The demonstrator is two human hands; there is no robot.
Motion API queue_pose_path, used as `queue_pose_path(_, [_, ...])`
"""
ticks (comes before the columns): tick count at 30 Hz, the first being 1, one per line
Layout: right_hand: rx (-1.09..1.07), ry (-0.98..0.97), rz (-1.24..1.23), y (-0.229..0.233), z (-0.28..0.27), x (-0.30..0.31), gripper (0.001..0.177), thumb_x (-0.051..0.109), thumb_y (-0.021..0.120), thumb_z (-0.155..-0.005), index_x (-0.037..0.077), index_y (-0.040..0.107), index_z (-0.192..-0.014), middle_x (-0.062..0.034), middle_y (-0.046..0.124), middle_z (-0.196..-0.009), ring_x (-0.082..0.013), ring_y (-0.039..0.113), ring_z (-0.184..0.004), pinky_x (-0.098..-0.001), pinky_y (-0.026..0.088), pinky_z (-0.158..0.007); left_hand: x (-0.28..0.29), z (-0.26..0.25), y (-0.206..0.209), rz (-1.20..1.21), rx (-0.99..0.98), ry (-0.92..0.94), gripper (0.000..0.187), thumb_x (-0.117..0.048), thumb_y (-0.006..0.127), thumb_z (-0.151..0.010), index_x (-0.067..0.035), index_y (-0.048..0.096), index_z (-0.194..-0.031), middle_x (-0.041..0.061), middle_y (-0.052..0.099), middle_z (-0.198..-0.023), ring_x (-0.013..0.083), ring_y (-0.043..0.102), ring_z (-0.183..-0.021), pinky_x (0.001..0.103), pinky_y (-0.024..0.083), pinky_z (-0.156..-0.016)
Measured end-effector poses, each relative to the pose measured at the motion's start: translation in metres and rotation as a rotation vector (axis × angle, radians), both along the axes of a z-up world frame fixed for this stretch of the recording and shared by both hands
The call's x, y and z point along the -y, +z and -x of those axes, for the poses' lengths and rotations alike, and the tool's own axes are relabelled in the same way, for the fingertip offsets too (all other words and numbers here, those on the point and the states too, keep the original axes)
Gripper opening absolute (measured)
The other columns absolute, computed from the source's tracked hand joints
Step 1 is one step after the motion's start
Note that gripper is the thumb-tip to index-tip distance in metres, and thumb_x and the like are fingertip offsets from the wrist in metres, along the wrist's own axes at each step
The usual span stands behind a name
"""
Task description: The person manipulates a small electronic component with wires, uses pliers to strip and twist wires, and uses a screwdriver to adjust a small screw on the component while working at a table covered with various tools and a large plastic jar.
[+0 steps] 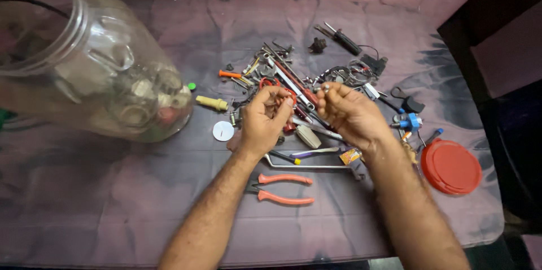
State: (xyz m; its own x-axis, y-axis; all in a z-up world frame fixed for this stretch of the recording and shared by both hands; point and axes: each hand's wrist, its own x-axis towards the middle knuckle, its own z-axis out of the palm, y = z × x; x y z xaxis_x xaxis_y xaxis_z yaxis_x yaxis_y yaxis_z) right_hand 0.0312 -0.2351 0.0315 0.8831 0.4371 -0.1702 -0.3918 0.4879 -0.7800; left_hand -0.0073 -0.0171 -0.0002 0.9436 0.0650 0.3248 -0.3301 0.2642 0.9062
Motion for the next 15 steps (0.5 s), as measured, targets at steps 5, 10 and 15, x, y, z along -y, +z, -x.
queue_pose_path(5, [-0.027, -0.018, 0.073, -0.016, 0.011, 0.001, 0.020, 0.016, 0.063, -0.102, 0.005, 0.065, -0.118, -0.0035, 0.070, -0.101, -0.0125, 0.067, -0.087, -0.0288, 0.057, -0.083, 0.001, 0.002, 0.002, -0.065, -0.024, 0.018, 0.014, -0.005, 0.067, -0.100, 0.000, 0.062, -0.112, 0.001, 0.070, -0.084, 0.0034, 0.065, -0.068, 0.021, 0.054, -0.058])
queue_pose_path(10, [0.072, -0.073, 0.194, -0.032, 0.010, 0.000, 0.023, 0.014, 0.067, -0.100, 0.002, 0.068, -0.120, -0.0034, 0.071, -0.096, -0.0110, 0.066, -0.084, -0.0267, 0.055, -0.076, 0.001, 0.003, 0.001, -0.125, 0.003, 0.043, 0.014, -0.005, 0.068, -0.100, 0.001, 0.064, -0.111, 0.000, 0.070, -0.085, 0.0030, 0.065, -0.071, 0.020, 0.054, -0.061])
queue_pose_path(15, [0.243, -0.240, 0.456, -0.029, 0.020, -0.011, 0.023, 0.007, 0.070, -0.095, 0.000, 0.069, -0.117, -0.0039, 0.075, -0.097, -0.0097, 0.070, -0.087, -0.0241, 0.057, -0.081, 0.009, 0.005, 0.003, -0.137, -0.050, 0.020, 0.013, -0.005, 0.070, -0.099, 0.000, 0.064, -0.109, 0.001, 0.070, -0.087, 0.0028, 0.066, -0.073, 0.020, 0.057, -0.062])
